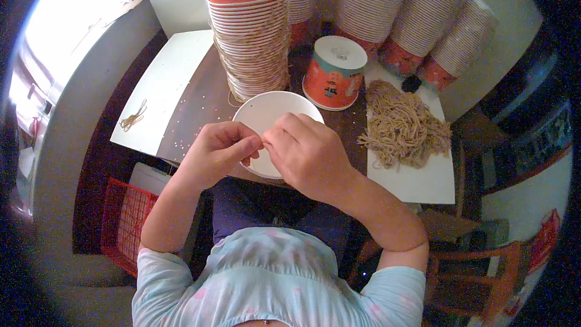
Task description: Threading rope handles through pre-punched holes in paper buckets.
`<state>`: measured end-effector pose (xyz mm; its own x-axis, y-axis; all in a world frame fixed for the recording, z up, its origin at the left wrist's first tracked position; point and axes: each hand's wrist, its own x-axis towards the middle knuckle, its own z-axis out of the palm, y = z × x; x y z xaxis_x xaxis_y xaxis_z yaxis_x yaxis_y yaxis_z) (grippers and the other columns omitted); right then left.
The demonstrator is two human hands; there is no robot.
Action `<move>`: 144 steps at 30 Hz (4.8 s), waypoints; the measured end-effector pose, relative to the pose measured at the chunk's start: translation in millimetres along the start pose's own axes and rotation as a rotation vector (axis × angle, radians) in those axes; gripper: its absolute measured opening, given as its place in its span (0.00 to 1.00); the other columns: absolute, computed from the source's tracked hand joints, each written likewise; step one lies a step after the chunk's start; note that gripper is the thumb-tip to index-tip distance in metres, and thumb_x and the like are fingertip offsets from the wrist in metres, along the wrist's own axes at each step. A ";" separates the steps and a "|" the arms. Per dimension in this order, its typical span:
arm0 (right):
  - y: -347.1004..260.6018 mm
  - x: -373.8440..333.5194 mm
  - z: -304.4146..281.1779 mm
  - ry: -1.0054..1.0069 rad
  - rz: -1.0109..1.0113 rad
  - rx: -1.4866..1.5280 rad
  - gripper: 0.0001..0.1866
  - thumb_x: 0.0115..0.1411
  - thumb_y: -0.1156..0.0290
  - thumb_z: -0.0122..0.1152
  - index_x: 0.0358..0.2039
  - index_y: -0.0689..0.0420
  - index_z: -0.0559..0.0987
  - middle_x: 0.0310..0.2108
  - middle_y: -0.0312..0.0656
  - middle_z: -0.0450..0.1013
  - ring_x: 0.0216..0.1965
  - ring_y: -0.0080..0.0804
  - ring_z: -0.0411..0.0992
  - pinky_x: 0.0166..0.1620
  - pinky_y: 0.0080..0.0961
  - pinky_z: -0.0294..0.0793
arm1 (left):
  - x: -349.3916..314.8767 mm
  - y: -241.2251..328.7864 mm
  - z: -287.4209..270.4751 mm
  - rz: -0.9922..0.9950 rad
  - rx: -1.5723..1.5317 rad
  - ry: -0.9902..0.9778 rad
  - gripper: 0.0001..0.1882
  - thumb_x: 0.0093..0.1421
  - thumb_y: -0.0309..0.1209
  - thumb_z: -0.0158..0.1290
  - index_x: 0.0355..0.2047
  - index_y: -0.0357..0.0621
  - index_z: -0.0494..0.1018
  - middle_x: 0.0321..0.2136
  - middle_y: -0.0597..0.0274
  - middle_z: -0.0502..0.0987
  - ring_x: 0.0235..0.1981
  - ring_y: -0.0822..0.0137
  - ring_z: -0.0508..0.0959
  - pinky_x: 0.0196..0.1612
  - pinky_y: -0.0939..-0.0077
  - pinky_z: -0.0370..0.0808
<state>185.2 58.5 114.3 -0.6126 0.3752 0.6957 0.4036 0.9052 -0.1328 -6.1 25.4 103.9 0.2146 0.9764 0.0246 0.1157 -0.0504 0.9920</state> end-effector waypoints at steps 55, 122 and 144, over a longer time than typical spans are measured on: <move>52.8 25.2 88.3 -0.390 0.791 0.423 0.07 0.50 0.72 0.58 0.24 0.63 0.78 0.22 0.41 0.75 0.24 0.25 0.72 0.30 0.26 0.72 | 37.9 -74.0 -33.4 -0.057 -0.044 0.265 0.11 0.61 0.27 0.49 0.39 0.33 0.75 0.22 0.67 0.74 0.21 0.80 0.71 0.24 0.86 0.68; 24.6 25.9 20.9 -0.101 0.077 0.045 0.09 0.47 0.71 0.62 0.30 0.57 0.76 0.30 0.43 0.71 0.36 0.44 0.70 0.42 0.33 0.67 | -6.3 -67.1 -7.9 0.043 -0.385 0.007 0.06 0.58 0.26 0.55 0.34 0.36 0.73 0.29 0.68 0.76 0.31 0.80 0.74 0.36 0.87 0.70; -51.6 -33.3 34.5 -0.065 0.315 -0.011 0.06 0.49 0.77 0.62 0.26 0.58 0.73 0.27 0.41 0.67 0.23 0.40 0.71 0.26 0.33 0.71 | -38.1 -54.3 21.9 0.665 0.915 0.641 0.06 0.47 0.21 0.57 0.27 0.44 0.73 0.24 0.63 0.76 0.26 0.62 0.76 0.30 0.69 0.68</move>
<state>161.3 6.1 73.7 -0.4984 0.6487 0.5751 0.5871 0.7407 -0.3266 0.6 -13.6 46.3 0.0165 0.6223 0.7826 0.8374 -0.4363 0.3293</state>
